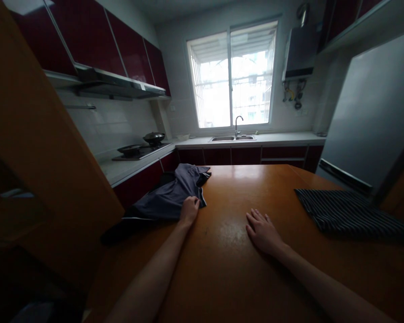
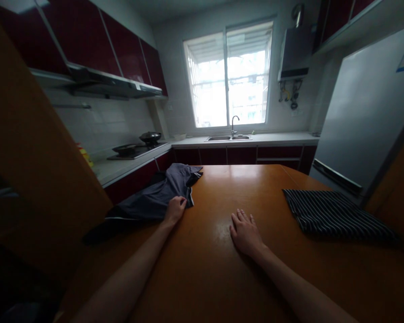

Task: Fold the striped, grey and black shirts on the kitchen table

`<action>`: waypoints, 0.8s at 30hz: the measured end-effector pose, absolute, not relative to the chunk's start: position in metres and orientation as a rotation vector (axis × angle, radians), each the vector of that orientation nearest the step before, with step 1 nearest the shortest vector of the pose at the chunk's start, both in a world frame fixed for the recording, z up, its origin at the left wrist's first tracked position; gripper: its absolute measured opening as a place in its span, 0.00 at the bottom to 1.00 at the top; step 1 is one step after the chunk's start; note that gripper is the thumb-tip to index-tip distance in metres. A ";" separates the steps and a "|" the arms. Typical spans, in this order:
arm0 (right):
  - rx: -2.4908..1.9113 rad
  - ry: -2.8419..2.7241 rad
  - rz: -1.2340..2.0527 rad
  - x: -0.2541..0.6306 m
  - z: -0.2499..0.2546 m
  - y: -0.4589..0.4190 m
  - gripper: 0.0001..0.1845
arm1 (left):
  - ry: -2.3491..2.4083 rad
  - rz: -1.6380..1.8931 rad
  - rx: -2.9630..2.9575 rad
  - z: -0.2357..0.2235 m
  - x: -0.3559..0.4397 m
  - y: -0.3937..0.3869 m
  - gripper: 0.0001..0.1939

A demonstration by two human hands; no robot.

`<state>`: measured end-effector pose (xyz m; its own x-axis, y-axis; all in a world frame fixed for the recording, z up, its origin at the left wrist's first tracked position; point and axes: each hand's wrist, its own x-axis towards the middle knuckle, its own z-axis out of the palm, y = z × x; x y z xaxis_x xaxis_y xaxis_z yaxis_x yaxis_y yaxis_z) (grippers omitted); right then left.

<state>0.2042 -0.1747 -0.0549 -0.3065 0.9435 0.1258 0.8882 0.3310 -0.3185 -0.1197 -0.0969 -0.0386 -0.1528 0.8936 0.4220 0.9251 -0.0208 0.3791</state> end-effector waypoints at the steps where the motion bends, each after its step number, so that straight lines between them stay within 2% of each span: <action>1: -1.647 -2.312 0.273 0.204 -0.055 -0.175 0.31 | -2.126 -0.923 -2.054 -0.039 -0.113 -0.098 0.08; 10: -1.614 -2.250 0.286 0.205 -0.056 -0.173 0.30 | -1.790 -1.002 -2.477 -0.043 -0.040 -0.129 0.10; 18: -1.473 -1.902 0.381 0.209 -0.065 -0.159 0.29 | -1.561 -0.991 -2.794 -0.043 0.025 -0.183 0.08; 22: -1.411 -1.839 0.404 0.212 -0.067 -0.154 0.27 | -1.435 -0.851 -2.945 -0.043 0.048 -0.210 0.07; 24: -1.433 -1.853 0.406 0.213 -0.068 -0.154 0.26 | -1.351 -0.737 -2.965 -0.039 0.055 -0.219 0.09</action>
<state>0.2126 -0.1536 -0.0680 -0.0962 0.9270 0.3625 0.6908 0.3244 -0.6462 0.0550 -0.2188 -0.0391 0.5797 0.7545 0.3077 0.6672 -0.6563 0.3523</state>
